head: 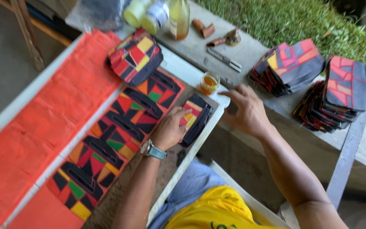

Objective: The person assembles small patterned fabric pouches by hand, applying adhesive from a small jar to the edges and pressing them onto a larger orange fabric sheet. They then use scissors to trim excess orange fabric around the pouches and stack the finished units.

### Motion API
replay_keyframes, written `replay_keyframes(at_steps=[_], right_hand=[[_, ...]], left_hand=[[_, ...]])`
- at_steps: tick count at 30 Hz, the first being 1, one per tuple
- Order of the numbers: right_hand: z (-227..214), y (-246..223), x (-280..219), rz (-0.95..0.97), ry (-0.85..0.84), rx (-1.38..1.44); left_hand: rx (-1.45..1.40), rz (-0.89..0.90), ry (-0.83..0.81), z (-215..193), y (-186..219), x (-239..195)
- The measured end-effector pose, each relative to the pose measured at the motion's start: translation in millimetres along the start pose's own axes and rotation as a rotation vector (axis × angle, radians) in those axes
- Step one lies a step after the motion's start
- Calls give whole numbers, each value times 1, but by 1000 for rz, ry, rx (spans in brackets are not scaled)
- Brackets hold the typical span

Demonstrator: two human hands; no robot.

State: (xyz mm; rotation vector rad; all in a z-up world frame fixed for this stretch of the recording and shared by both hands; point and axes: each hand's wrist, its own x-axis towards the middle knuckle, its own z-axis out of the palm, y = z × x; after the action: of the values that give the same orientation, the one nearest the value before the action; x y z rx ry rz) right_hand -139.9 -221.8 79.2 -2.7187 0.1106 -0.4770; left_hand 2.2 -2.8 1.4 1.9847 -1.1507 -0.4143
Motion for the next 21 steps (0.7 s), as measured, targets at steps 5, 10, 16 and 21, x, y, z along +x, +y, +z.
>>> replay_keyframes(at_steps=[5,10,16,21], right_hand=[[24,33,57,90,-33,-185],[42,44,70,67,-70,-262],[23,46,62,96,-90,-145],[-9,38,34,63,-149,-50]], left_hand=[[-8,13,27,-4,5,6],[-23,-81,-30,-2,4,4],[-26,-59,-47,-4,1,6],[-59,-33,-56,-8,-3,11]])
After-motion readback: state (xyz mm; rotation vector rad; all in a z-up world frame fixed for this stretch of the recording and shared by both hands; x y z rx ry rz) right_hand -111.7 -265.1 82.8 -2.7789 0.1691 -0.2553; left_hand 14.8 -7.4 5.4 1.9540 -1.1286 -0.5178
